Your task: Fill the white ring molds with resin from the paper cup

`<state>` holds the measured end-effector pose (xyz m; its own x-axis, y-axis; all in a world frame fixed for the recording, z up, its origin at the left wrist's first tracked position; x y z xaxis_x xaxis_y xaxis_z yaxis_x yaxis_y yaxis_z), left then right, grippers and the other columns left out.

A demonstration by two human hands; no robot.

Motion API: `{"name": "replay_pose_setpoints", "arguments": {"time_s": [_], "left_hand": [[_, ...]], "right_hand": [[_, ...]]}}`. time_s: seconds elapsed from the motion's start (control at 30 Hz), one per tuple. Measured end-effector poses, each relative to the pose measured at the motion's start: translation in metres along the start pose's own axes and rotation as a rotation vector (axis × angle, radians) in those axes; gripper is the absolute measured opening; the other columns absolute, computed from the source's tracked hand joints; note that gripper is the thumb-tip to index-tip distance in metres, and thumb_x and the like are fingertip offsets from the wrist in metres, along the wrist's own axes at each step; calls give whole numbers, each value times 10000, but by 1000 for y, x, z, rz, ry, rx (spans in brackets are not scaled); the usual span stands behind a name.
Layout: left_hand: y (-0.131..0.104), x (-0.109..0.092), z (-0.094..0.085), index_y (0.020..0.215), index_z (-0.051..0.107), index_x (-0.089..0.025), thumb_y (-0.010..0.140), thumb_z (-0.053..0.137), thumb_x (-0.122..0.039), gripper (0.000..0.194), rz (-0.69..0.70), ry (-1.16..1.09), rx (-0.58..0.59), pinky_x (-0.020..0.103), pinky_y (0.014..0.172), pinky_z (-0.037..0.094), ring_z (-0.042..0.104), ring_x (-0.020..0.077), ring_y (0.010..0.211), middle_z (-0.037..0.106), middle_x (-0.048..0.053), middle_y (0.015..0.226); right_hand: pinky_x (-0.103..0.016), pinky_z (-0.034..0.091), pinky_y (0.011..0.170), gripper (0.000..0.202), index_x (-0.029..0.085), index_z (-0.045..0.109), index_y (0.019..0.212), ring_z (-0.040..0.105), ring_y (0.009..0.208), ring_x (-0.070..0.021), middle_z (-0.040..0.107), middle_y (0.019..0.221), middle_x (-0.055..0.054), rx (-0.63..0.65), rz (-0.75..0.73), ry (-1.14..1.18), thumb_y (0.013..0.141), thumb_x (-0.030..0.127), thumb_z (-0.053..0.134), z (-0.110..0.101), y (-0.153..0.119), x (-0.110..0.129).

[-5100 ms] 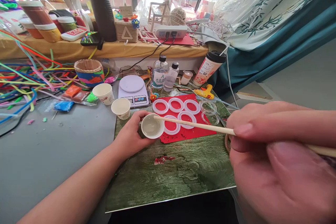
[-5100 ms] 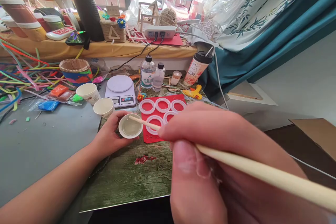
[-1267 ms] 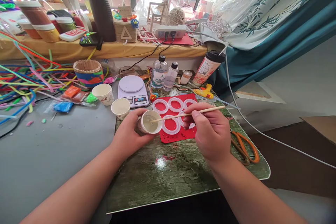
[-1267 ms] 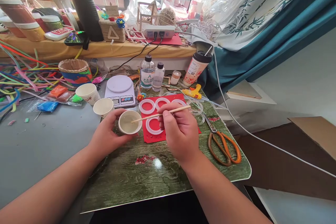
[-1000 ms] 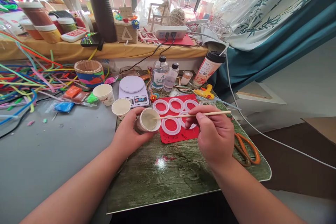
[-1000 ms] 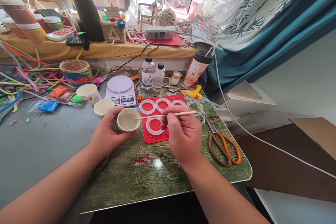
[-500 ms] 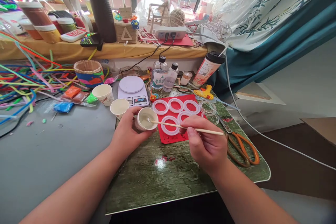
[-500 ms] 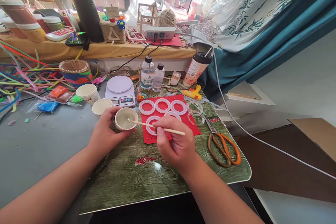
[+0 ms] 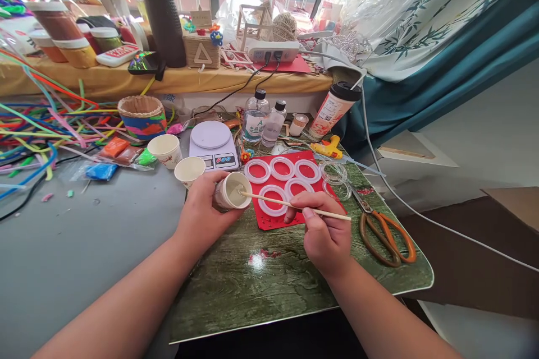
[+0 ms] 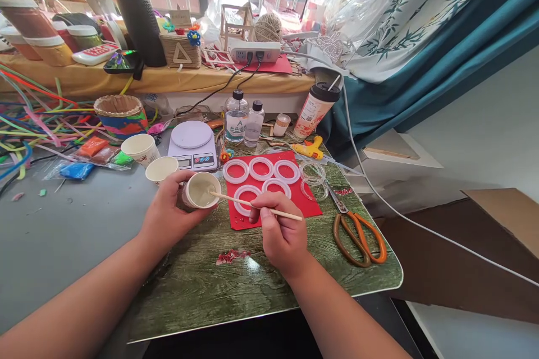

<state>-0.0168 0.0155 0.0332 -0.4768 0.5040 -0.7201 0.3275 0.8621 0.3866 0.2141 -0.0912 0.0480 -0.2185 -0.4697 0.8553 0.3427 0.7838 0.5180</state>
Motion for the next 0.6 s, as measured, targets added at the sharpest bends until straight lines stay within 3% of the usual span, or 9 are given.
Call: {"name": "replay_pose_setpoints", "arguments": {"time_s": [0.2, 0.43, 0.6], "left_hand": [[1, -3, 0, 1312, 688, -308, 850, 936, -294, 525, 24, 29, 1, 508, 1104, 614, 773, 349, 1245, 815, 57, 1317], [0, -2, 1, 1324, 673, -300, 857, 935, -320, 536, 1, 3, 9, 503, 1076, 620, 774, 349, 1241, 811, 62, 1327], [-1, -1, 1, 1326, 675, -299, 854, 938, -332, 542, -18, 6, 11, 509, 1079, 622, 774, 352, 1245, 811, 64, 1335]], "right_hand": [[-345, 609, 570, 224, 238, 808, 1019, 722, 610, -206, 750, 743, -15, -37, 49, 30, 1062, 192, 593, 1, -7, -9], [-333, 603, 596, 232, 250, 849, 1085, 721, 629, -198, 758, 762, -11, 19, 18, 26, 1054, 169, 634, 0, -12, 0], [-326, 596, 583, 268, 259, 807, 1076, 704, 608, -193, 728, 739, 10, 2, 10, 1, 1092, 175, 553, 4, -11, 0]]}}
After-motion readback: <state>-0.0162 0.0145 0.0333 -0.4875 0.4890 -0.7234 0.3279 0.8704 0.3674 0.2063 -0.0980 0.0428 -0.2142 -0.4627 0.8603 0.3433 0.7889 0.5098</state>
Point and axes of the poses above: each hand's wrist, its own y-axis towards the middle knuckle, its own z-axis out of the palm, x = y × z, the point moved 4 cm from there along y, towards the middle knuckle
